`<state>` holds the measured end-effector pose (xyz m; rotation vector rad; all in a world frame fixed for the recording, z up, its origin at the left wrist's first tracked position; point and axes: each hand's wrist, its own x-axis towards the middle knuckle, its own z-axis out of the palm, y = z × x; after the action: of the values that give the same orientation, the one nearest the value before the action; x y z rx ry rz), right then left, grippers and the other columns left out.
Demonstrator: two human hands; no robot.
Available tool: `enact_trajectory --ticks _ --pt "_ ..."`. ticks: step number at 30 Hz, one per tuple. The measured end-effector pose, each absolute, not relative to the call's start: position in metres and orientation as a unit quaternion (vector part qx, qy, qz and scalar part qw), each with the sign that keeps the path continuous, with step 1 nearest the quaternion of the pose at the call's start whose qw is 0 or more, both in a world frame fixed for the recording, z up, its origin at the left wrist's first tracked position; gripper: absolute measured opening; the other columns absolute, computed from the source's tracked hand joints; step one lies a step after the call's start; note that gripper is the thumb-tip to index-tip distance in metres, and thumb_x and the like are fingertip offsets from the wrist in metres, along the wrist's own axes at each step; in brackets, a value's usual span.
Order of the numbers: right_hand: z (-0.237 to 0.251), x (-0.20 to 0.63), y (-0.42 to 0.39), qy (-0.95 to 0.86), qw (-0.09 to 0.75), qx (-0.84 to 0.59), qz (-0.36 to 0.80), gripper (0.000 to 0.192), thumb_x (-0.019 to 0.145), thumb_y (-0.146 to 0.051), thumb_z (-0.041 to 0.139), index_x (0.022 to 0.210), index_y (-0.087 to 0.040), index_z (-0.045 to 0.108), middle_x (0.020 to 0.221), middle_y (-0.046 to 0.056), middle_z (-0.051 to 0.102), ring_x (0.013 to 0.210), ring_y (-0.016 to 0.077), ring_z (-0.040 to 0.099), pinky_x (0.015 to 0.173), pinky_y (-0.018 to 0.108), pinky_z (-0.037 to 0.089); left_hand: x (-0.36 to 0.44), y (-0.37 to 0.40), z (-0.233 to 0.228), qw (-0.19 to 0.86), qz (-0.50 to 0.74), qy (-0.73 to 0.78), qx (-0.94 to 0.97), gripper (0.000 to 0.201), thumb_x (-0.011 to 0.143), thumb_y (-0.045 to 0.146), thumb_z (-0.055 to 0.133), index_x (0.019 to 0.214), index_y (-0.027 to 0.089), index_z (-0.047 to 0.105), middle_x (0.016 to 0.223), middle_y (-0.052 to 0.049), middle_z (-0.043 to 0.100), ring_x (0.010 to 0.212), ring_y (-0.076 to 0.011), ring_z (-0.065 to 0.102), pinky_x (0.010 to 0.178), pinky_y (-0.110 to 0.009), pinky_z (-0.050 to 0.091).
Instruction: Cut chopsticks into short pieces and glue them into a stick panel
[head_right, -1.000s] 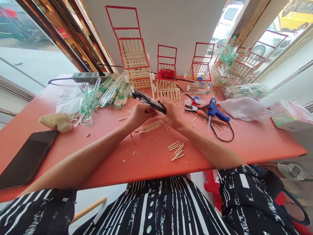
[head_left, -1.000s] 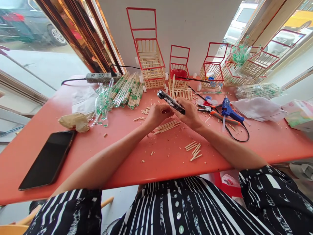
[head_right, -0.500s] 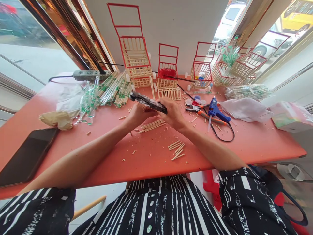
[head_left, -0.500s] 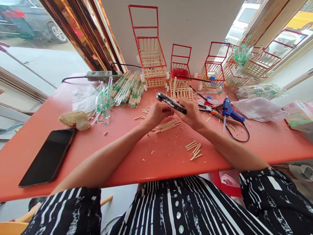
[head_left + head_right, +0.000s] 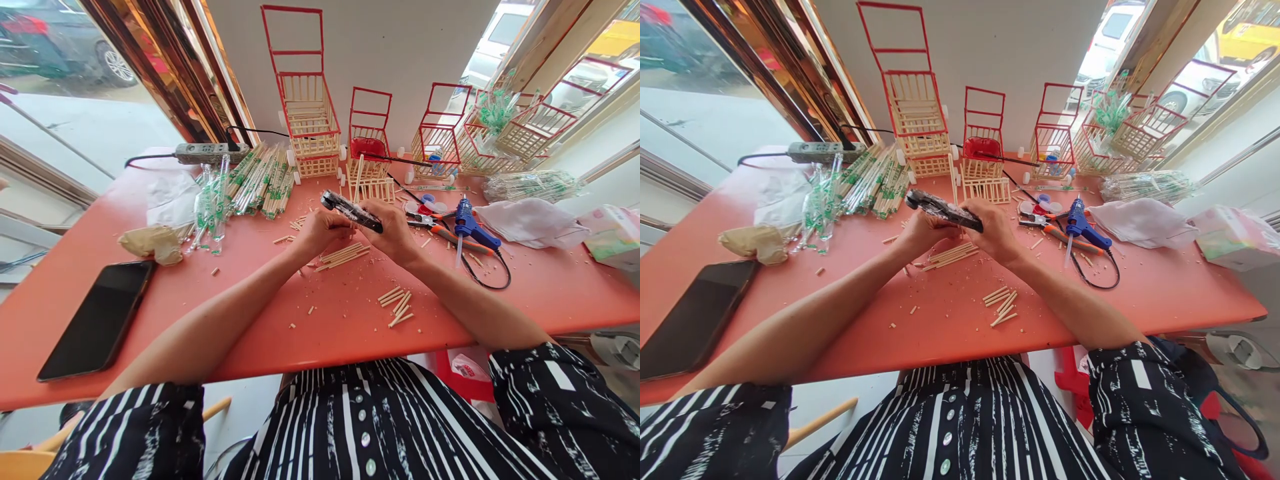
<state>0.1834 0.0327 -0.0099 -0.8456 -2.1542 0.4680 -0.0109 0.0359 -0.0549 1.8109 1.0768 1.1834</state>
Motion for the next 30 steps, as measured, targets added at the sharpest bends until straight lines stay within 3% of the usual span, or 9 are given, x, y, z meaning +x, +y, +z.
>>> enact_trajectory --ticks 4,7,10,12,15,19,23,30 --pt "-0.011 0.182 0.033 -0.839 0.382 -0.339 0.186 0.008 0.087 -0.021 0.06 0.089 -0.02 0.068 0.092 0.005 0.073 0.086 0.0198 0.064 0.079 0.03 0.045 -0.01 0.036 -0.054 0.343 0.456 0.414 0.71 0.01 0.075 0.019 0.073 0.071 0.021 0.082 0.072 0.001 0.08 0.072 -0.0181 0.073 0.071 -0.026 0.055" --pt "-0.005 0.183 0.033 -0.829 0.383 -0.352 0.205 0.007 0.087 -0.025 0.064 0.086 -0.02 0.067 0.09 0.003 0.072 0.083 0.0183 0.062 0.078 0.029 0.045 -0.012 0.032 -0.044 0.351 0.439 0.42 0.713 0.01 0.076 0.021 0.072 0.069 0.019 0.08 0.065 0.001 0.076 0.064 -0.0156 0.07 0.067 -0.025 0.054" --pt "0.006 0.186 0.033 -0.805 0.376 -0.387 0.248 0.021 0.088 -0.034 0.071 0.077 -0.018 0.062 0.074 -0.001 0.061 0.07 0.0138 0.053 0.067 0.028 0.039 -0.015 0.026 -0.027 0.408 0.405 0.403 0.712 0.014 0.08 0.026 0.072 0.073 0.017 0.08 0.066 -0.001 0.076 0.06 -0.0135 0.067 0.061 -0.023 0.053" --pt "0.013 0.189 0.033 -0.769 0.375 -0.413 0.311 0.033 0.085 -0.043 0.078 0.072 -0.018 0.06 0.066 -0.003 0.054 0.064 0.0119 0.048 0.061 0.027 0.036 -0.018 0.022 -0.014 0.453 0.372 0.393 0.709 0.018 0.083 0.031 0.071 0.08 0.016 0.082 0.073 -0.004 0.079 0.062 -0.0132 0.067 0.061 -0.023 0.054" --pt "0.019 0.193 0.034 -0.674 0.391 -0.434 0.452 0.043 0.074 -0.052 0.089 0.074 -0.019 0.063 0.067 -0.002 0.059 0.062 0.0125 0.052 0.056 0.027 0.04 -0.024 0.015 0.001 0.491 0.332 0.377 0.712 0.02 0.085 0.032 0.072 0.09 0.016 0.082 0.082 -0.005 0.082 0.07 -0.0138 0.072 0.07 -0.026 0.059" --pt "0.021 0.197 0.039 -0.531 0.415 -0.45 0.586 0.044 0.061 -0.04 0.101 0.076 -0.019 0.065 0.07 0.0 0.066 0.066 0.0139 0.062 0.06 0.027 0.052 -0.031 0.009 0.01 0.535 0.329 0.355 0.692 0.029 0.078 0.031 0.082 0.104 0.017 0.076 0.089 -0.006 0.082 0.084 -0.0177 0.078 0.079 -0.029 0.061" --pt "0.023 0.198 0.042 -0.449 0.426 -0.449 0.645 0.041 0.058 -0.026 0.103 0.076 -0.018 0.067 0.067 -0.003 0.066 0.063 0.0115 0.063 0.063 0.026 0.058 -0.027 0.002 0.013 0.466 0.393 0.346 0.713 0.04 0.072 0.027 0.09 0.102 0.019 0.065 0.093 -0.006 0.081 0.088 -0.0191 0.078 0.081 -0.03 0.06" --pt "0.023 0.195 0.037 -0.431 0.435 -0.428 0.664 0.038 0.06 -0.021 0.103 0.075 -0.017 0.068 0.066 -0.002 0.068 0.061 0.0121 0.065 0.06 0.027 0.06 -0.013 -0.01 0.012 0.326 0.437 0.364 0.755 0.024 0.079 0.03 0.087 0.086 0.018 0.067 0.085 -0.004 0.076 0.08 -0.0161 0.07 0.079 -0.03 0.056"
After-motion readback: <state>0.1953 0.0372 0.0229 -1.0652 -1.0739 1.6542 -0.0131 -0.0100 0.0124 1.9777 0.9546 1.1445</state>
